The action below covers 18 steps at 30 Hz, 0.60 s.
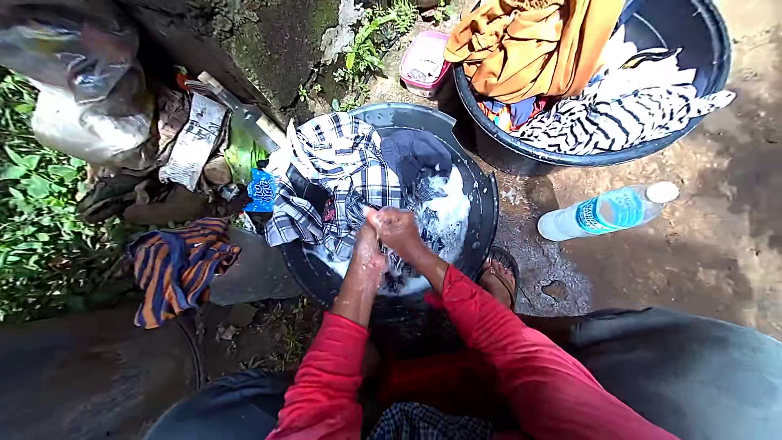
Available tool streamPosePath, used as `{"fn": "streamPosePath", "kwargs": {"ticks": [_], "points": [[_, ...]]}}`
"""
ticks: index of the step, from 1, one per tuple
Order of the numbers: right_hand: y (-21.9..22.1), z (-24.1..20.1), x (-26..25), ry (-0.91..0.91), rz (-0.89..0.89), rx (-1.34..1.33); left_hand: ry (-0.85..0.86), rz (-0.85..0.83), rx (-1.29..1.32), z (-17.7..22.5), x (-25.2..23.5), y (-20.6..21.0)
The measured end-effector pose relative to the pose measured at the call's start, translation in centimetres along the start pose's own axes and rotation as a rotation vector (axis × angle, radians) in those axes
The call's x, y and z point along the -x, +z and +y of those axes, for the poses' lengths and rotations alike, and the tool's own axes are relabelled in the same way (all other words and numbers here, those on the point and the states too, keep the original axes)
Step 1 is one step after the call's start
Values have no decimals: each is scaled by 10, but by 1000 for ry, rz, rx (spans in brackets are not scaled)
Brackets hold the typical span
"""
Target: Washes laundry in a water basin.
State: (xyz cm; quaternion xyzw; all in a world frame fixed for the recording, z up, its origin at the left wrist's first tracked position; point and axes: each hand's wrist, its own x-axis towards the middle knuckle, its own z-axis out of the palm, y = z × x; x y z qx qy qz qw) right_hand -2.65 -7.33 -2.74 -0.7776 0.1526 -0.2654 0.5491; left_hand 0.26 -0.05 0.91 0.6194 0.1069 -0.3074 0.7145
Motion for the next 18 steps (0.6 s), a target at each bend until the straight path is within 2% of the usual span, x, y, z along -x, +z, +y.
{"fn": "streamPosePath", "kwargs": {"ticks": [2, 4, 6, 8, 9, 11, 13, 15, 18], "points": [[-55, 48, -27, 263, 133, 197, 25, 8, 43, 12, 11, -10], [-111, 72, -29, 314, 249, 328, 91, -36, 86, 10, -4, -30], [-139, 79, -6, 134, 398, 205, 27, -44, 114, -12, -33, -49], [-142, 80, 23, -73, 617, 23, -75, -14, 141, -39, -57, -65], [-144, 80, 33, -111, 718, -32, -103, 11, 171, -51, -63, -69], [-166, 91, 37, -121, 1003, -49, -115, 33, 217, -68, -69, -74], [-211, 105, 47, -17, 1201, 17, -115, 27, 219, -74, -70, -76], [-252, 110, 61, 171, 1219, 100, -146, 22, 167, -70, -72, -75], [-291, 146, 64, 245, 1171, 206, -265, 13, -31, -65, -67, -74]]}}
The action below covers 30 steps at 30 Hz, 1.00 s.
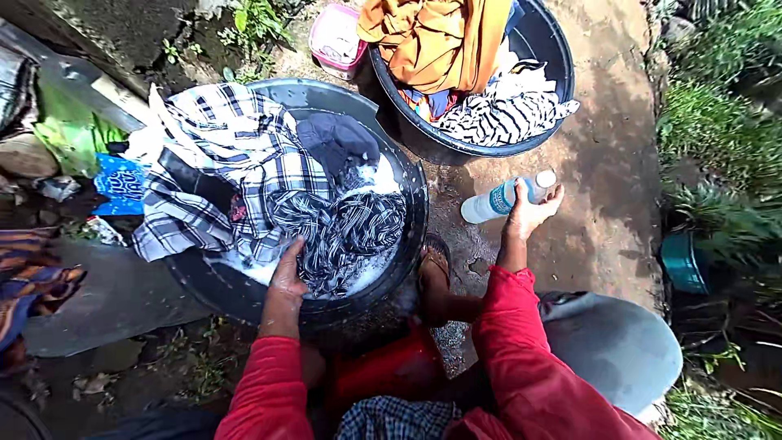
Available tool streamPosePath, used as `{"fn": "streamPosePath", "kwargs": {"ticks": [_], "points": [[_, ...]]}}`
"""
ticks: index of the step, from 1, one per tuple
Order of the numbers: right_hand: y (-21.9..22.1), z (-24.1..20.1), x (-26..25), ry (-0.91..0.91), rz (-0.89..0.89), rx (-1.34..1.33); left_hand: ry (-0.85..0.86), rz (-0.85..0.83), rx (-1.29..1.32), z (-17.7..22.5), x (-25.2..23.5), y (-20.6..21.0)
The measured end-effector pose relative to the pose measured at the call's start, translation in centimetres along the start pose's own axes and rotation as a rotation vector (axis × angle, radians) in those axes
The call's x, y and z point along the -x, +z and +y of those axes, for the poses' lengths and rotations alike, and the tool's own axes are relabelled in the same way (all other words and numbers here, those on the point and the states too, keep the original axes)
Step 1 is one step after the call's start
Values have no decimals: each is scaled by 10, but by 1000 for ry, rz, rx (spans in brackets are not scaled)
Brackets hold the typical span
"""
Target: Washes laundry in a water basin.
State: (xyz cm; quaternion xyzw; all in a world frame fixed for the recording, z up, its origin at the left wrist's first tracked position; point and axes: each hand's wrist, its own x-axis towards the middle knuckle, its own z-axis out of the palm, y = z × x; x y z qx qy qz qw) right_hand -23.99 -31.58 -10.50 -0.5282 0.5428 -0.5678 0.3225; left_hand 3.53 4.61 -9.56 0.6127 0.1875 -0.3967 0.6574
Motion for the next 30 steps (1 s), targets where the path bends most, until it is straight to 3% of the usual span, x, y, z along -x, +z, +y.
{"fn": "streamPosePath", "kwargs": {"ticks": [3, 7, 11, 16, 21, 25, 30], "points": [[6, 20, -17, -17, -105, 97, -63, 22, -150, -6, 0, -3], [11, 0, -47, -32, -177, 99, -3, 19, -93, -5, -4, -1], [11, -6, -69, -165, -547, 204, -48, 2, -26, -7, -12, -6], [3, -51, -53, -248, -738, -18, -55, -129, -420, -11, -4, -8], [-14, -126, -41, -434, -1019, -155, 54, -155, -205, -9, -1, -6], [10, -210, 54, -593, -1309, 213, 105, -202, 21, -9, 6, -2], [65, -231, 164, -467, -1594, 983, 176, -180, 104, -16, 12, -2]]}}
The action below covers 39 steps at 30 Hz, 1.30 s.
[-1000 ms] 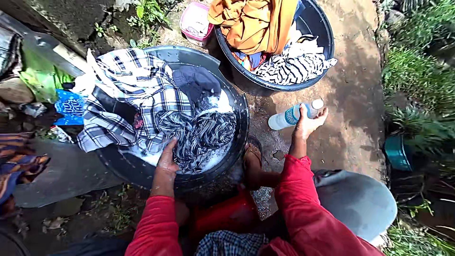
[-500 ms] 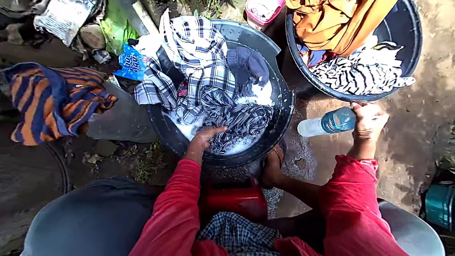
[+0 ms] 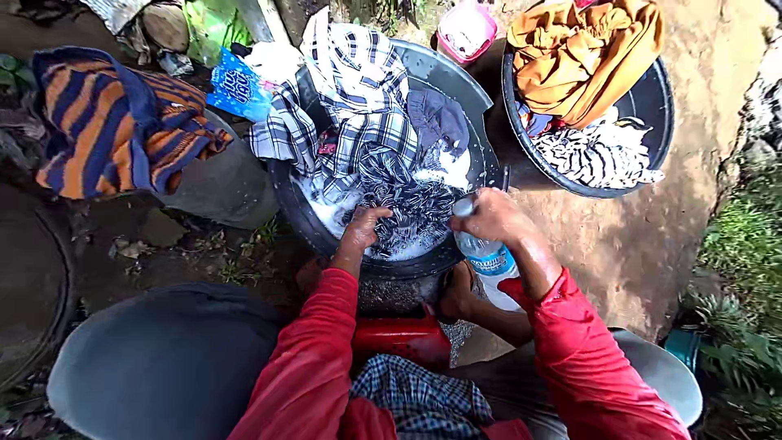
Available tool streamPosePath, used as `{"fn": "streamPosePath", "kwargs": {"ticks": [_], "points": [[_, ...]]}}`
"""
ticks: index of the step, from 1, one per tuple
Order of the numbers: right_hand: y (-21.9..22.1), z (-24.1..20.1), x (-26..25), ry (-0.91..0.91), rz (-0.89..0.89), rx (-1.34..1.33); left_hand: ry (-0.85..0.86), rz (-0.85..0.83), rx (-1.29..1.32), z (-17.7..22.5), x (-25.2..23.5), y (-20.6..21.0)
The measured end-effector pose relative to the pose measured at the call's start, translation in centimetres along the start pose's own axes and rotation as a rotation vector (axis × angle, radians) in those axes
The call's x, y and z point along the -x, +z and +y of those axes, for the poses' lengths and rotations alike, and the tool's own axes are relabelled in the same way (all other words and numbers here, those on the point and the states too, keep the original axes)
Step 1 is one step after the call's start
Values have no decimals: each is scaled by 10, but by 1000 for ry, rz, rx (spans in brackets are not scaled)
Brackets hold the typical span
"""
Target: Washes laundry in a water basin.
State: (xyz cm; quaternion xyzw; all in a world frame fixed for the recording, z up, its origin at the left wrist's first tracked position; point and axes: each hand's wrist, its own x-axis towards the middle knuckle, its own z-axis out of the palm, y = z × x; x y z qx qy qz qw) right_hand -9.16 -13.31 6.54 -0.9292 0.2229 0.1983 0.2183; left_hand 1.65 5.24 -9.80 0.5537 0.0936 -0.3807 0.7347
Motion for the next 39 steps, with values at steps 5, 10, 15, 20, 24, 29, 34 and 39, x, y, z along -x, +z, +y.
{"fn": "streamPosePath", "kwargs": {"ticks": [5, 10, 15, 20, 24, 29, 34, 39], "points": [[19, -46, -24, 124, -208, 260, -35, -30, -89, 1, 12, 1], [29, -65, -27, 157, -244, 326, -76, -101, 8, 2, 24, 20], [46, -53, -53, 151, -235, 301, -90, -7, 6, 1, 22, 12], [57, -67, -41, 93, -235, 403, -123, -17, -53, 0, 13, 9], [57, -77, -31, 82, -172, 450, -116, -56, -108, -5, 10, 7], [65, -76, -45, 137, -194, 487, -112, -36, -177, -4, 9, 6], [65, -74, -44, 141, -192, 473, -147, -36, -251, -2, 10, 6], [65, -74, -48, 136, -208, 488, -159, -36, -226, -3, 10, 6]]}}
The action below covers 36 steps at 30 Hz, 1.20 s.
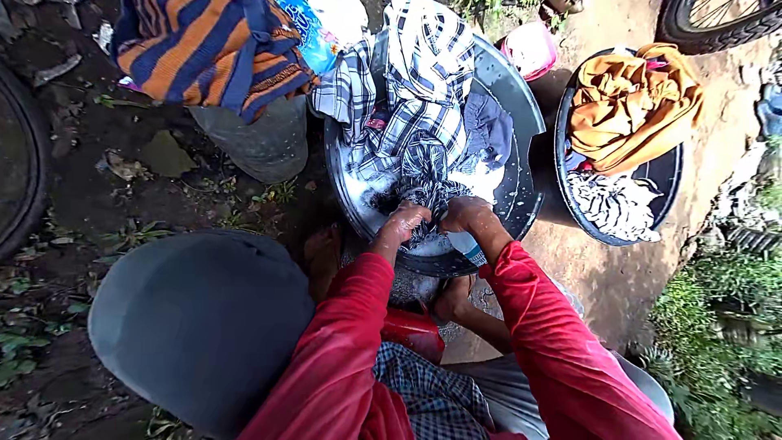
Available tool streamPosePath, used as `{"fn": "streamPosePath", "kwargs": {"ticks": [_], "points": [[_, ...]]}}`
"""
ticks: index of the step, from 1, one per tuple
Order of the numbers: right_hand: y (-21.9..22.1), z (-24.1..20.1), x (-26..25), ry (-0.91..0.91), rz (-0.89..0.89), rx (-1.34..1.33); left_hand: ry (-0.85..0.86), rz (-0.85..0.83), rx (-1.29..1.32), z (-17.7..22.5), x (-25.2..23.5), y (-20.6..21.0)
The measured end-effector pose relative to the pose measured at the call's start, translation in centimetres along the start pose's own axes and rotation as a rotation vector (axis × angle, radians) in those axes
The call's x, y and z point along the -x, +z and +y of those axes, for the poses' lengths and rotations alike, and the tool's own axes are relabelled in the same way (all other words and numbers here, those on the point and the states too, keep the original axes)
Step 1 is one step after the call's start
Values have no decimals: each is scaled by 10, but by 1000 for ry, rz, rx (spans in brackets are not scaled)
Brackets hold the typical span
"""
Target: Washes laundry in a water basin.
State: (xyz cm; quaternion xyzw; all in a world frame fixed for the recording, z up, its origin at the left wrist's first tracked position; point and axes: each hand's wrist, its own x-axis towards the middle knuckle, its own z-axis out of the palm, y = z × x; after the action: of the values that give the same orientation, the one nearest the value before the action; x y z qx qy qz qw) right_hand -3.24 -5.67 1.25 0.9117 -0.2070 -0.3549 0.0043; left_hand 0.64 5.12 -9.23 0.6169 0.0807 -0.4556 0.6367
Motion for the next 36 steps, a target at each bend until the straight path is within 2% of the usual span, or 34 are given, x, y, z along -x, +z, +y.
{"fn": "streamPosePath", "kwargs": {"ticks": [5, 9, 14, 25, 29, 33, 36], "points": [[5, -1, 11, -2, 52, -5, 8, 25, 23, 1, -1, -1], [5, -6, -11, 25, -40, 55, 0, 8, 10, 1, -2, -1], [1, 0, 20, -10, 84, -13, -16, -5, -24, 0, -2, 0], [-3, 9, 27, -10, 96, -46, 14, -38, 19, -1, 1, 0], [-31, 47, 7, 23, 10, -159, 25, -51, 78, 2, 5, 2], [-10, 122, 28, -103, 290, -581, 39, -37, 149, 4, 5, 5], [29, 182, 56, -132, 561, -940, 19, -58, 214, 9, 7, 6]]}}
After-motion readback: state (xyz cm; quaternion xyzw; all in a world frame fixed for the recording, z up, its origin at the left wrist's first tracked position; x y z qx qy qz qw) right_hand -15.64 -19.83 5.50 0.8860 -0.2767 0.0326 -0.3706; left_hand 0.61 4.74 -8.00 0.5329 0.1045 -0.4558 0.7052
